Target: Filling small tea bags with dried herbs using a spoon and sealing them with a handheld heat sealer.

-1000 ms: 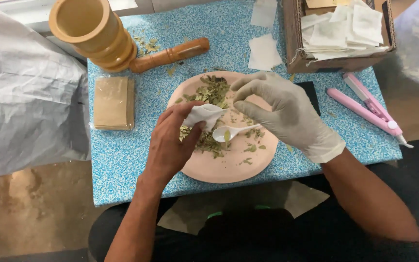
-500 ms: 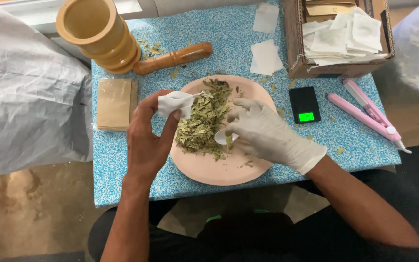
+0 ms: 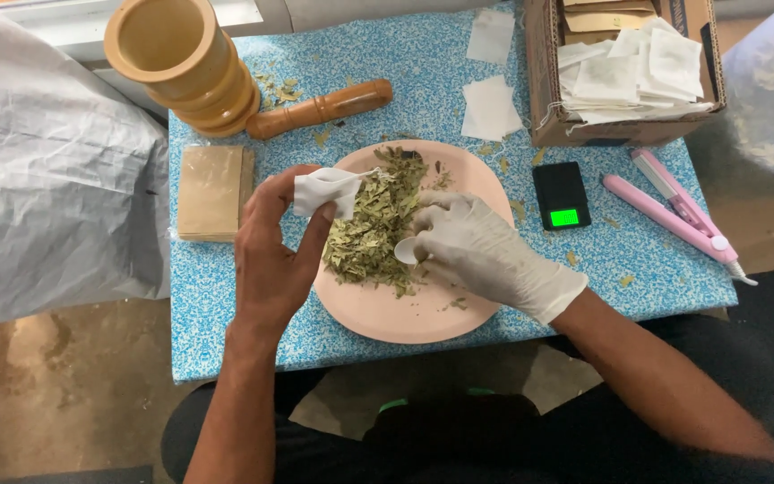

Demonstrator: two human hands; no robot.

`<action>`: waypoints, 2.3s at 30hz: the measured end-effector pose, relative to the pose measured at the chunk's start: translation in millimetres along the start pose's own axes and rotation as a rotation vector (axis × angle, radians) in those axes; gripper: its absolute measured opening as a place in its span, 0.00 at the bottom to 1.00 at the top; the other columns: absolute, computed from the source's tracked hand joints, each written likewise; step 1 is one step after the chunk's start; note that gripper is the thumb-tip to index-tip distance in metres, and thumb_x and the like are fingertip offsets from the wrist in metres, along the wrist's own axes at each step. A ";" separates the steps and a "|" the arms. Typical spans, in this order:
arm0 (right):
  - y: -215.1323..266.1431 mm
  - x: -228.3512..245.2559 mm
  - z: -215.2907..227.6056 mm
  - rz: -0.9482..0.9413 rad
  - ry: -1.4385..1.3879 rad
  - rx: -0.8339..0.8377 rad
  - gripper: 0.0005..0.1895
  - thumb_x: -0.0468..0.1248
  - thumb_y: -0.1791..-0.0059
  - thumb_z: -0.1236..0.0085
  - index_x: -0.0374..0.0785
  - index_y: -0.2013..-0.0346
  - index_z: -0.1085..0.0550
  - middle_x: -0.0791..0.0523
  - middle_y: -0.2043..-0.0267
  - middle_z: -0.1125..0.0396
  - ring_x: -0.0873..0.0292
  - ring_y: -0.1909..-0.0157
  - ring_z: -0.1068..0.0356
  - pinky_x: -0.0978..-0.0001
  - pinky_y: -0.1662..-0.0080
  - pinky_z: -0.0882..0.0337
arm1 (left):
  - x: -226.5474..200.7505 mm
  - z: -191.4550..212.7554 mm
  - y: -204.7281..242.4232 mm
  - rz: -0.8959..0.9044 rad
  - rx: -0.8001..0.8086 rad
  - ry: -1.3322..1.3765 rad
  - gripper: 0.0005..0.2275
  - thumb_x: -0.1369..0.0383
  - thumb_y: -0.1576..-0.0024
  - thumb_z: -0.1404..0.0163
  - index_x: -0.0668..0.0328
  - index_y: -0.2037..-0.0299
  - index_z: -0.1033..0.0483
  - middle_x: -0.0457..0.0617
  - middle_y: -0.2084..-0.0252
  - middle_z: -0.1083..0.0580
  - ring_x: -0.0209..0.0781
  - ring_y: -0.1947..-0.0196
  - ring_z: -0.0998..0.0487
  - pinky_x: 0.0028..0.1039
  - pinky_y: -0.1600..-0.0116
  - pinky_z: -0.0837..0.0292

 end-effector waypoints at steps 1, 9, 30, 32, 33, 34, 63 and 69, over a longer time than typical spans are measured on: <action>-1.0 0.8 3.4 0.001 0.001 0.000 0.09 0.46 0.47 0.30 0.54 0.60 0.25 0.62 0.50 0.30 0.48 0.30 0.30 0.45 0.34 0.28 | 0.7 0.3 -0.2 0.000 -0.001 0.000 0.17 0.73 0.32 0.38 0.57 0.35 0.27 0.52 0.40 0.19 0.60 0.38 0.17 0.62 0.21 0.39; -8.0 -7.6 36.1 -0.187 -0.300 0.133 0.08 0.45 0.42 0.35 0.47 0.60 0.20 0.60 0.52 0.26 0.53 0.30 0.27 0.54 0.30 0.31 | -0.1 2.4 -1.3 0.003 -0.007 0.012 0.18 0.74 0.32 0.38 0.56 0.34 0.27 0.50 0.40 0.19 0.58 0.40 0.16 0.62 0.19 0.42; -86.0 -104.4 24.2 -0.432 -0.263 -0.183 0.10 0.48 0.37 0.38 0.51 0.52 0.15 0.55 0.52 0.23 0.42 0.42 0.24 0.48 0.46 0.24 | 1.4 -2.0 -6.7 0.037 -0.001 0.106 0.22 0.73 0.34 0.36 0.51 0.30 0.26 0.50 0.44 0.16 0.55 0.40 0.14 0.56 0.20 0.39; -69.7 -107.5 51.8 -0.467 -0.282 -0.193 0.09 0.46 0.37 0.38 0.49 0.49 0.15 0.54 0.50 0.23 0.42 0.39 0.26 0.47 0.43 0.25 | -1.0 0.3 -6.8 0.052 0.000 0.119 0.22 0.73 0.34 0.37 0.51 0.30 0.27 0.51 0.44 0.16 0.56 0.40 0.14 0.57 0.21 0.39; -59.6 -111.0 66.8 -0.510 -0.301 -0.210 0.09 0.44 0.38 0.37 0.47 0.45 0.15 0.52 0.47 0.22 0.42 0.36 0.27 0.46 0.40 0.26 | -2.3 0.3 -8.5 0.059 0.008 0.132 0.22 0.73 0.33 0.37 0.50 0.30 0.27 0.53 0.45 0.16 0.57 0.40 0.14 0.58 0.21 0.39; -55.8 -102.8 83.0 -0.513 -0.297 -0.211 0.09 0.44 0.38 0.37 0.47 0.45 0.15 0.52 0.47 0.22 0.42 0.36 0.27 0.46 0.40 0.26 | -3.8 -0.3 -8.6 0.057 0.010 0.135 0.22 0.73 0.33 0.37 0.50 0.30 0.27 0.53 0.45 0.16 0.57 0.40 0.14 0.58 0.21 0.39; -10.8 -25.3 121.1 -0.614 -0.999 -0.412 0.06 0.37 0.41 0.33 0.45 0.49 0.16 0.56 0.62 0.21 0.63 0.57 0.26 0.62 0.48 0.24 | -35.7 -63.9 0.4 0.311 0.158 0.777 0.23 0.57 0.28 0.47 0.57 0.26 0.27 0.63 0.38 0.18 0.53 0.35 0.18 0.53 0.28 0.24; -19.3 -12.6 132.4 -0.533 -0.951 -0.441 0.07 0.36 0.39 0.38 0.46 0.49 0.15 0.54 0.64 0.20 0.61 0.59 0.23 0.61 0.49 0.22 | -0.5 -81.6 9.6 0.374 0.060 0.832 0.12 0.67 0.34 0.38 0.71 0.47 0.17 0.62 0.59 0.15 0.43 0.58 0.12 0.39 0.51 0.09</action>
Point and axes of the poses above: each hand's wrist, its own y-axis away from the middle knuckle, its own z-axis out of the back of the hand, x = y × z, the point moved 6 cm from there along -y, towards the middle knuckle
